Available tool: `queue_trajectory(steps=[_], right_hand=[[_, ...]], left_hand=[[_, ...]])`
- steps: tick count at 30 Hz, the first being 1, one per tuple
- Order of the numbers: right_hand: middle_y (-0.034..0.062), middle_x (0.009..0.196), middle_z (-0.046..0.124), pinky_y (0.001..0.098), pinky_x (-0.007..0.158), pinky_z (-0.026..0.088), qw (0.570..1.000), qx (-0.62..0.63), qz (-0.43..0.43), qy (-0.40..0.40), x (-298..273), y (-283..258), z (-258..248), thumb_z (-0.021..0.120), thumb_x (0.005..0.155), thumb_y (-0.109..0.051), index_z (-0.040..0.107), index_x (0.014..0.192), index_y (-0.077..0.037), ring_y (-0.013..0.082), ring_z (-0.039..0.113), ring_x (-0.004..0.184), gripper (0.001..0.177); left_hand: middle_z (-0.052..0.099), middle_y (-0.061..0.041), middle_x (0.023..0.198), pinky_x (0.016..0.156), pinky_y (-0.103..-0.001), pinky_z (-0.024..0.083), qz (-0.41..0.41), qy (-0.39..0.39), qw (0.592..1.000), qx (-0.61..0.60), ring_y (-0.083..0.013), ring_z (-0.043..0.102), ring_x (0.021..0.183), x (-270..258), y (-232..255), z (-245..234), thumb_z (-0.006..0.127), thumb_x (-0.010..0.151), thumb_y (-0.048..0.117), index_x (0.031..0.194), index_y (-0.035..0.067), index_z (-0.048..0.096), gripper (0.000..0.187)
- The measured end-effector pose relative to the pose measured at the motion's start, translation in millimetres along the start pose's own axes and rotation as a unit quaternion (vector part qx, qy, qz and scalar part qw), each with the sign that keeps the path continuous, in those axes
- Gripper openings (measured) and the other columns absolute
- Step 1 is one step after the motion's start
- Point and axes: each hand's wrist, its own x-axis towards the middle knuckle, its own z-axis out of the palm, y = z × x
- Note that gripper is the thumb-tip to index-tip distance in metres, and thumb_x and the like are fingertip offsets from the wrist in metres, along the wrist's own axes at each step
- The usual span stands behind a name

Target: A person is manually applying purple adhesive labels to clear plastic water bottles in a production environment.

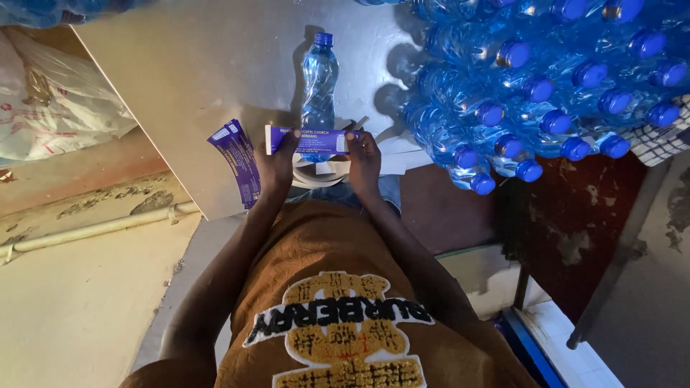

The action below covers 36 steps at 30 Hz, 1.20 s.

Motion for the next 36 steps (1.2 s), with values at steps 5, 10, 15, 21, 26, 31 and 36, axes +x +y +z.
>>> queue_trajectory(steps=[5, 10, 15, 21, 26, 31, 36], right_hand=[[-0.0044, 0.074, 0.059, 0.0213, 0.072, 0.049, 1.0, 0.005, -0.004, 0.004, 3, 7, -1, 0.076, 0.109, -0.03, 0.06, 0.089, -0.016, 0.0025, 0.061, 0.073, 0.029], [-0.0034, 0.073, 0.056, 0.0218, 0.07, 0.046, 1.0, -0.001, -0.016, 0.003, 5, 9, 1, 0.079, 0.109, -0.031, 0.06, 0.088, -0.016, 0.0032, 0.058, 0.072, 0.032], [0.0021, 0.078, 0.057, 0.0293, 0.066, 0.057, 0.999, -0.032, -0.012, -0.021, 13, 32, -6, 0.072, 0.114, -0.029, 0.062, 0.097, -0.012, 0.0091, 0.061, 0.075, 0.026], [0.0049, 0.08, 0.056, 0.0311, 0.064, 0.057, 0.993, -0.088, -0.061, -0.048, 26, 54, 2, 0.067, 0.117, -0.028, 0.063, 0.099, -0.012, 0.0115, 0.061, 0.077, 0.025], [0.0038, 0.095, 0.055, 0.0405, 0.081, 0.049, 0.995, -0.056, -0.054, -0.061, 10, 43, 31, 0.065, 0.117, -0.039, 0.059, 0.112, -0.012, 0.0155, 0.057, 0.091, 0.029], [0.0058, 0.096, 0.05, 0.0432, 0.086, 0.044, 0.989, -0.073, -0.08, -0.099, 8, 39, 51, 0.047, 0.124, -0.051, 0.051, 0.119, -0.017, 0.0183, 0.054, 0.093, 0.034], [0.0271, 0.126, 0.07, 0.0594, 0.104, 0.05, 0.978, -0.166, 0.056, -0.113, 35, 47, 53, 0.044, 0.112, -0.08, 0.062, 0.136, -0.013, 0.0491, 0.069, 0.125, 0.073]], left_hand=[[0.072, -0.005, 0.076, 0.08, -0.035, 0.057, -0.006, 0.0, 1.0, 0.022, -0.0117, 0.064, 0.075, 0, -4, 1, 0.093, 0.093, 0.017, 0.087, 0.006, 0.084, 0.016], [0.072, -0.005, 0.076, 0.08, -0.034, 0.057, -0.016, 0.01, 1.0, 0.021, -0.0118, 0.065, 0.073, 8, -11, -2, 0.094, 0.092, 0.018, 0.088, 0.005, 0.084, 0.016], [0.072, -0.004, 0.077, 0.076, -0.036, 0.057, 0.024, 0.005, 0.999, 0.04, -0.0121, 0.065, 0.072, 5, 6, -3, 0.091, 0.098, 0.023, 0.091, 0.007, 0.084, 0.018], [0.068, -0.008, 0.077, 0.077, -0.035, 0.058, 0.086, 0.022, 0.993, 0.082, -0.0168, 0.068, 0.077, 27, -52, -11, 0.085, 0.103, 0.017, 0.093, 0.002, 0.077, 0.02], [0.068, -0.012, 0.097, 0.093, -0.045, 0.055, 0.1, 0.022, 0.991, 0.09, -0.0213, 0.065, 0.097, 48, -91, -14, 0.071, 0.111, 0.014, 0.113, 0.005, 0.065, 0.011], [0.064, -0.002, 0.104, 0.097, -0.035, 0.052, 0.011, 0.07, 0.996, -0.052, -0.015, 0.063, 0.098, 49, -84, 7, 0.058, 0.113, 0.018, 0.121, 0.01, 0.064, 0.013], [0.065, -0.006, 0.097, 0.082, -0.037, 0.055, -0.075, 0.053, 0.993, -0.072, -0.0168, 0.065, 0.086, 57, -87, -15, 0.055, 0.106, 0.006, 0.117, 0.007, 0.068, 0.017]])
